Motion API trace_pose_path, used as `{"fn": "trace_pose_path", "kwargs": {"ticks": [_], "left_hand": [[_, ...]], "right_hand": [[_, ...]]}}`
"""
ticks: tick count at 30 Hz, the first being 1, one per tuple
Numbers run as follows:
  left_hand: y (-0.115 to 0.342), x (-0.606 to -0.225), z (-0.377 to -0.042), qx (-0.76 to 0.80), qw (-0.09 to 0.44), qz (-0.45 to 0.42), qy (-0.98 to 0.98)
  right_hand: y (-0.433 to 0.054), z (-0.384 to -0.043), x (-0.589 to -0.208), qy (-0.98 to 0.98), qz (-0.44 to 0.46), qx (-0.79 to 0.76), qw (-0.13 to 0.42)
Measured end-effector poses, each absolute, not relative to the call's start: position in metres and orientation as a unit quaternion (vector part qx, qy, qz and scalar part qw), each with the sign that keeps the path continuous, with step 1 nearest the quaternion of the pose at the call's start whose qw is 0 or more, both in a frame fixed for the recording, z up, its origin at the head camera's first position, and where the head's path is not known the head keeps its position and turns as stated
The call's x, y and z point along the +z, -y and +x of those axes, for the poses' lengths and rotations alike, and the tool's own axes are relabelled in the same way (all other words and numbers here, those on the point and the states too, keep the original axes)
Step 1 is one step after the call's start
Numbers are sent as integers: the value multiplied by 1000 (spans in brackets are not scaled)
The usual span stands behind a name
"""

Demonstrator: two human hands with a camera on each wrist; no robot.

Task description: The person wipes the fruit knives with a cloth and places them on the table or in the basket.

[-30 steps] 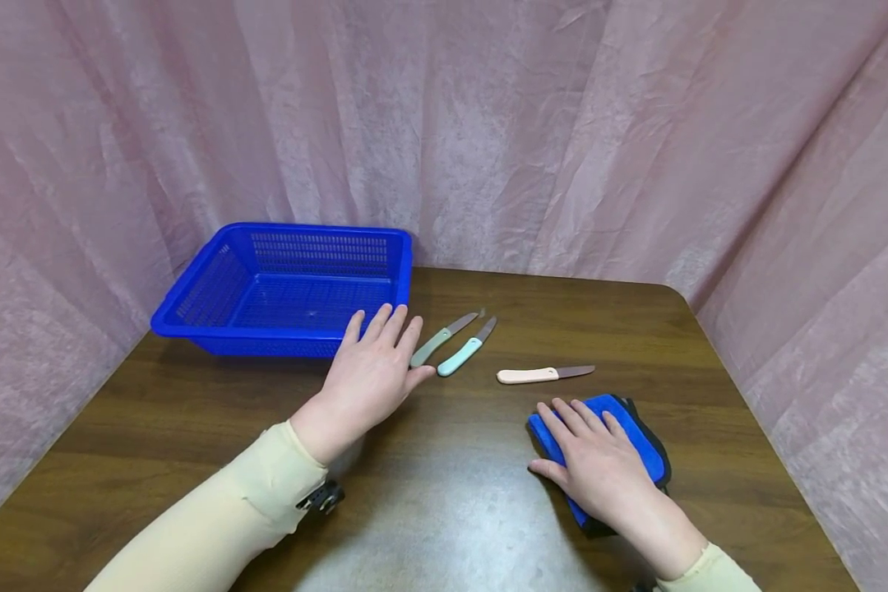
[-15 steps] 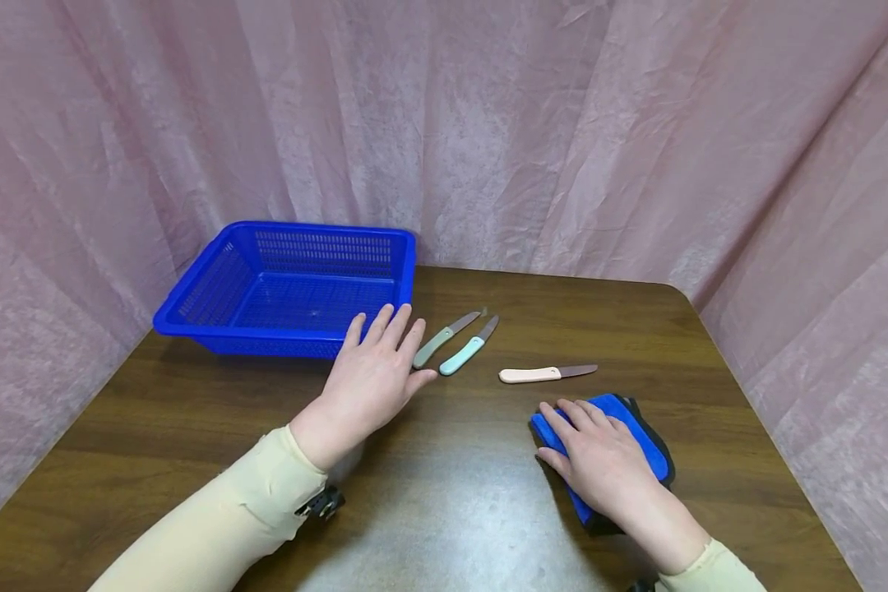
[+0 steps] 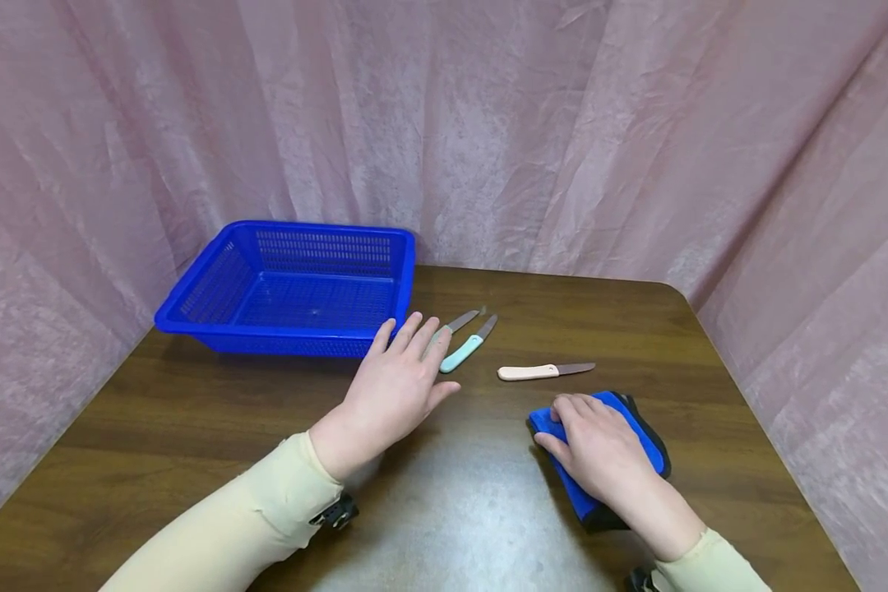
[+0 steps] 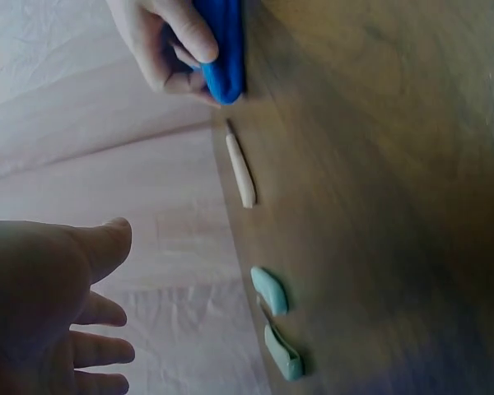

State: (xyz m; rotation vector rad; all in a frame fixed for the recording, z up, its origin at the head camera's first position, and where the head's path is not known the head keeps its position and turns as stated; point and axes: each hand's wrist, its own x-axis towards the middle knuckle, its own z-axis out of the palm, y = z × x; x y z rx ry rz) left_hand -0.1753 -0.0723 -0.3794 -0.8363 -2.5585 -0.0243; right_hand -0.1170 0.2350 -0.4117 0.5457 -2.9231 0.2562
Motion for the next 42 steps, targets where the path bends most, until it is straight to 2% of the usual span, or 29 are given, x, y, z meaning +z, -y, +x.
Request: {"fn": "trace_pose_path", "kwargs": {"ticks": [11, 20, 31, 42], "left_hand": [[50, -388, -188, -20, 246, -342, 907], [36, -397, -201, -38, 232, -343, 910], [9, -407, -210, -13, 183, -334, 925], [-12, -409, -217, -16, 163, -336, 928]], "right_hand": [[-240, -125, -413, 978, 186, 74, 63], [-245, -130, -406, 978, 185, 93, 21], [-247, -131, -411, 977, 191, 88, 33], [-252, -138, -418, 968, 227, 85, 68]]}}
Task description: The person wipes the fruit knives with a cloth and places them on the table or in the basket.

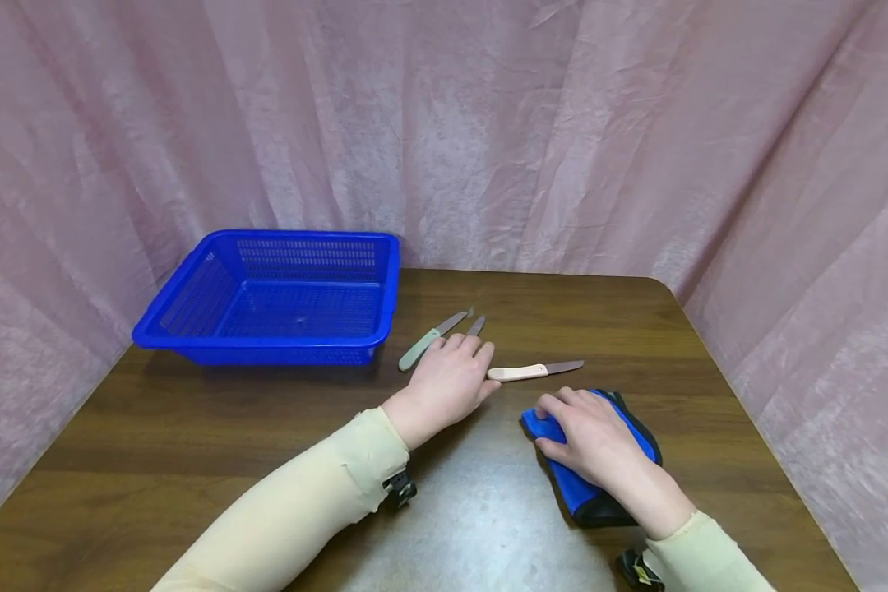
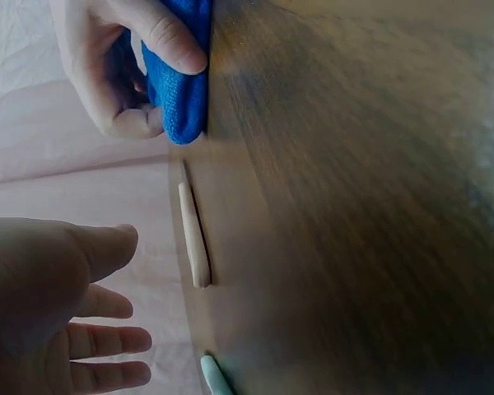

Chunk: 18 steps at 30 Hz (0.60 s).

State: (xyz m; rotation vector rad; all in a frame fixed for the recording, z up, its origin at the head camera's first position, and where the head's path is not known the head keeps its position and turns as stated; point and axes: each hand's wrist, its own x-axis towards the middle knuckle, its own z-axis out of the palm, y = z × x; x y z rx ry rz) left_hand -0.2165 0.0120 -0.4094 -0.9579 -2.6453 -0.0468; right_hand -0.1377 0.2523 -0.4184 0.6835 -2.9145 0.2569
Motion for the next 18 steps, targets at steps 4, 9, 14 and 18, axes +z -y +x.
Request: {"fn": "trace_pose_path", "kwargs": {"ticks": [4, 9, 14, 18], "left_hand": [[-17, -411, -220, -9, 150, -331, 932], [-24, -411, -224, -6, 128, -326, 937], [-30, -412, -229, -2, 100, -326, 940], [-36, -414, -233, 3, 84, -329, 941]], "right_hand": [[-254, -140, -419, 970, 224, 76, 64], [-259, -141, -418, 972, 213, 77, 62], [-265, -141, -417, 975, 195, 88, 66], [-270, -141, -415, 976, 178, 95, 78]]}}
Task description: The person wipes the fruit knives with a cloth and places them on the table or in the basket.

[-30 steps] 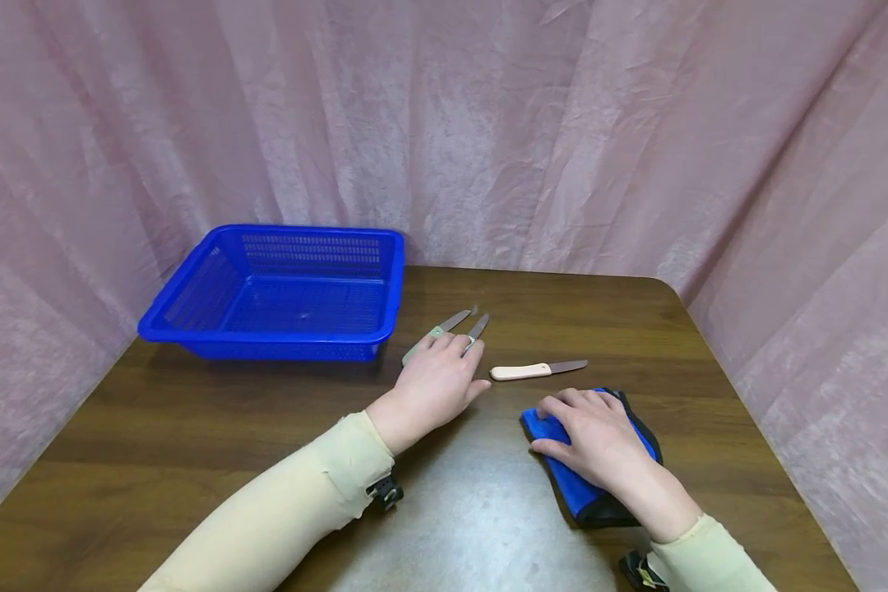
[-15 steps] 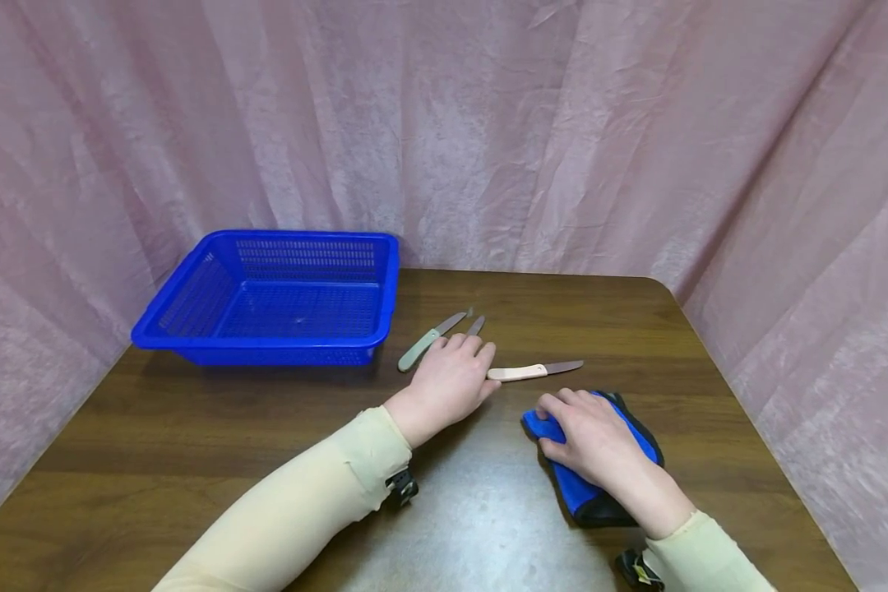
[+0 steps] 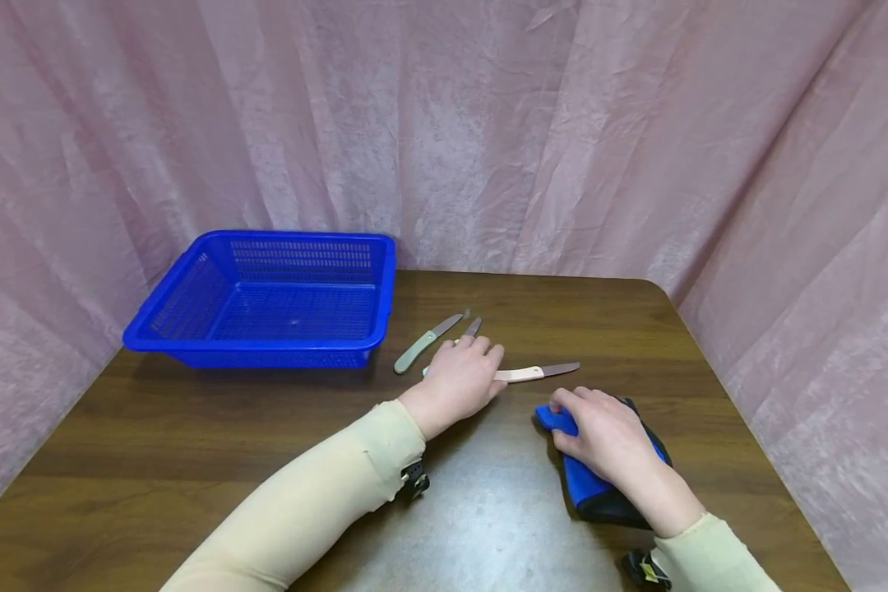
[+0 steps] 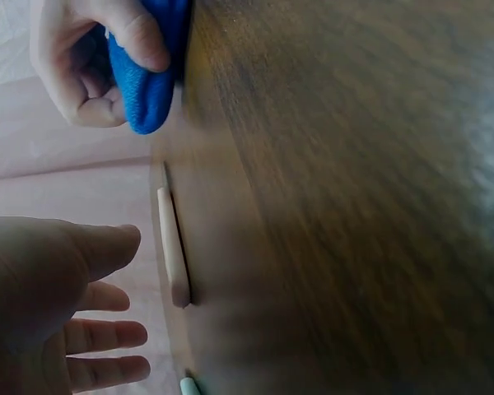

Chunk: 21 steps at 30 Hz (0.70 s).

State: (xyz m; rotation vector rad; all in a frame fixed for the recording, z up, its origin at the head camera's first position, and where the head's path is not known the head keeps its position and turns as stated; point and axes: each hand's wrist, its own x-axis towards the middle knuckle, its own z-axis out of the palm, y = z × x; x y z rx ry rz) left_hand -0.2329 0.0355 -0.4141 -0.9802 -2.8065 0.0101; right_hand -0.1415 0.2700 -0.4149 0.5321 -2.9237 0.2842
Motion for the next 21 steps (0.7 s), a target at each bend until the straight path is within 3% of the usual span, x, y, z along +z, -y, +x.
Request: {"fn": "trace_pose_path", "kwargs": {"ticks": [21], "left_hand": [[-68, -424, -240, 23, 85, -340, 936]], "right_hand": [[-290, -142, -414, 980, 135, 117, 93]]}}
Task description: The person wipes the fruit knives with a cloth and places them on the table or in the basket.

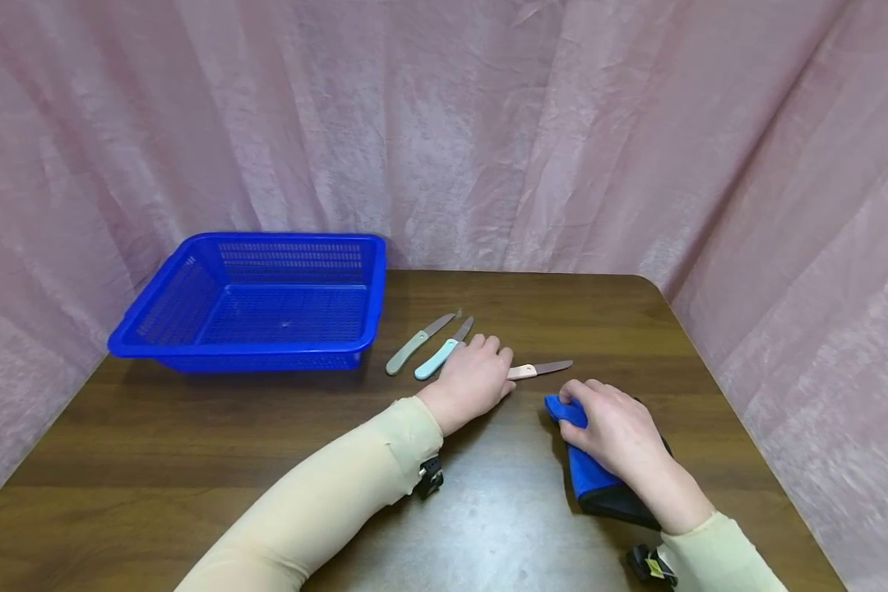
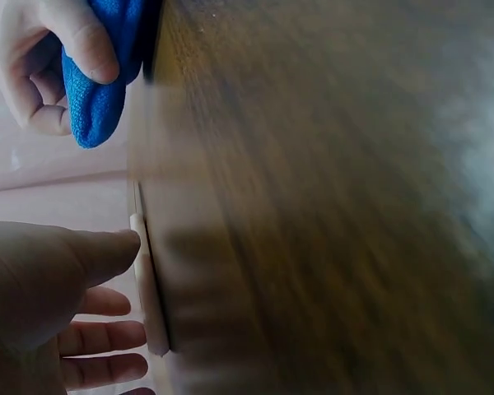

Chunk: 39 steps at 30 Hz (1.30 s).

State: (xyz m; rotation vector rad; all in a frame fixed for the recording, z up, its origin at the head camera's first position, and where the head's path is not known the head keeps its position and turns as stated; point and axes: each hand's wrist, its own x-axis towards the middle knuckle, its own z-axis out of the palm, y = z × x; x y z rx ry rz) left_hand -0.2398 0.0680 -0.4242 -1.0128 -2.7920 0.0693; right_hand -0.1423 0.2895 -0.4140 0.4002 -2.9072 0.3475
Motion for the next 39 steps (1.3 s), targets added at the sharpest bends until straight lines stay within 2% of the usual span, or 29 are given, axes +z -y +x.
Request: {"fn": "trace_pose_path", "kwargs": {"ticks": [21, 32, 39], "left_hand": [[-84, -427, -242, 26, 72, -309, 948], [-72, -416, -235, 20, 65, -303, 951], [-49, -406, -227, -15, 111, -317, 942]], "right_hand": [[-295, -140, -412, 983, 109, 137, 58], [-295, -140, -409, 980, 116, 143, 81], [-289, -140, -402, 979, 115, 146, 87]]}}
